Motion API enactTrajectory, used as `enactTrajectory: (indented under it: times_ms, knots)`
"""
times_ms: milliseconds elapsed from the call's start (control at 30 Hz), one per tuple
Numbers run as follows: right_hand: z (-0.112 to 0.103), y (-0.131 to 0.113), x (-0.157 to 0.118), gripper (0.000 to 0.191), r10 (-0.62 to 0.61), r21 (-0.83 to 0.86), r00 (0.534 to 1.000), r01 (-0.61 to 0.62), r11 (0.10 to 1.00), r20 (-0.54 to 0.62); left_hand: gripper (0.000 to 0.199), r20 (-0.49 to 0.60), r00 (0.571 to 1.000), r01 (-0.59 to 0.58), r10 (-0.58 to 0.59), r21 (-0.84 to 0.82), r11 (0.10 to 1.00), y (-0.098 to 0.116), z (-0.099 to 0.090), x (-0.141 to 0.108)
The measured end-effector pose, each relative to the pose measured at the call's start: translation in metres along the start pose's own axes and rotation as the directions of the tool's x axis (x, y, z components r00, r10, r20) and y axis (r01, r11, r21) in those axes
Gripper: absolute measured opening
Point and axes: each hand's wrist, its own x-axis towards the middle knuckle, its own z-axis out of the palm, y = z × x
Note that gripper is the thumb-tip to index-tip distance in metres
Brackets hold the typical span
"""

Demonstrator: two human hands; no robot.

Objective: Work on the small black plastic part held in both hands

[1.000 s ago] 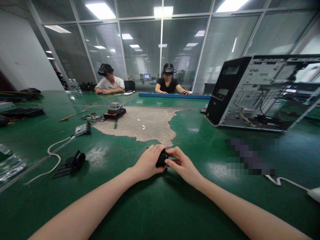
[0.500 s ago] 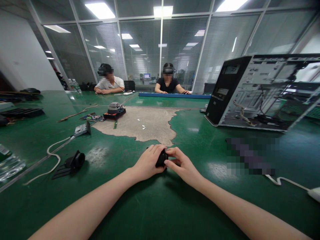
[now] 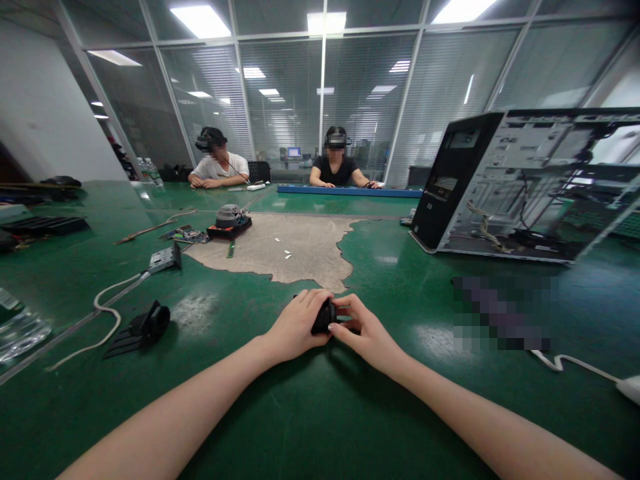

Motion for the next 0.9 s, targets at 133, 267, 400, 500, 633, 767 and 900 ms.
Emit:
enactTrajectory:
  times_ms: [133, 267, 400, 500, 633, 767, 900]
  knots:
    - [0.0000, 0.0003, -0.0004, 0.018, -0.036, -0.022, 0.999, 0.035, 0.999, -0.036, 0.056, -0.016, 1.000, -0.003, 0.003, -0.003, 1.000, 0.0004, 0.0001, 0.0000]
    - [0.0006, 0.0021, 0.0000, 0.018, 0.004, 0.010, 0.999, -0.004, 1.000, -0.033, 0.054, -0.024, 1.000, -0.004, 0.004, 0.002, 1.000, 0.0000, 0.0016, 0.0006]
    - [0.0012, 0.0026, 0.0008, 0.024, 0.039, 0.038, 0.999, -0.037, 0.999, -0.036, 0.054, -0.013, 1.000, 0.003, -0.003, 0.006, 1.000, -0.0010, 0.0025, 0.0008]
    - [0.0008, 0.0020, 0.0014, 0.027, 0.057, 0.032, 0.998, -0.056, 0.998, -0.032, 0.055, -0.014, 1.000, 0.010, -0.010, 0.005, 1.000, -0.0015, 0.0025, 0.0006]
    - [0.0000, -0.0003, 0.0003, 0.025, 0.010, 0.006, 1.000, -0.010, 1.000, -0.007, 0.057, -0.005, 1.000, 0.001, -0.001, -0.002, 1.000, -0.0010, 0.0013, 0.0004]
    - [0.0003, -0.0017, -0.0011, 0.018, -0.061, -0.023, 0.997, 0.060, 0.998, -0.043, 0.058, -0.009, 1.000, -0.008, 0.008, 0.002, 1.000, 0.0003, 0.0000, 0.0004]
    - [0.0010, 0.0001, -0.0005, 0.016, -0.029, -0.014, 0.999, 0.028, 1.000, -0.046, 0.054, -0.016, 1.000, -0.011, 0.011, 0.009, 1.000, 0.0004, 0.0002, 0.0005]
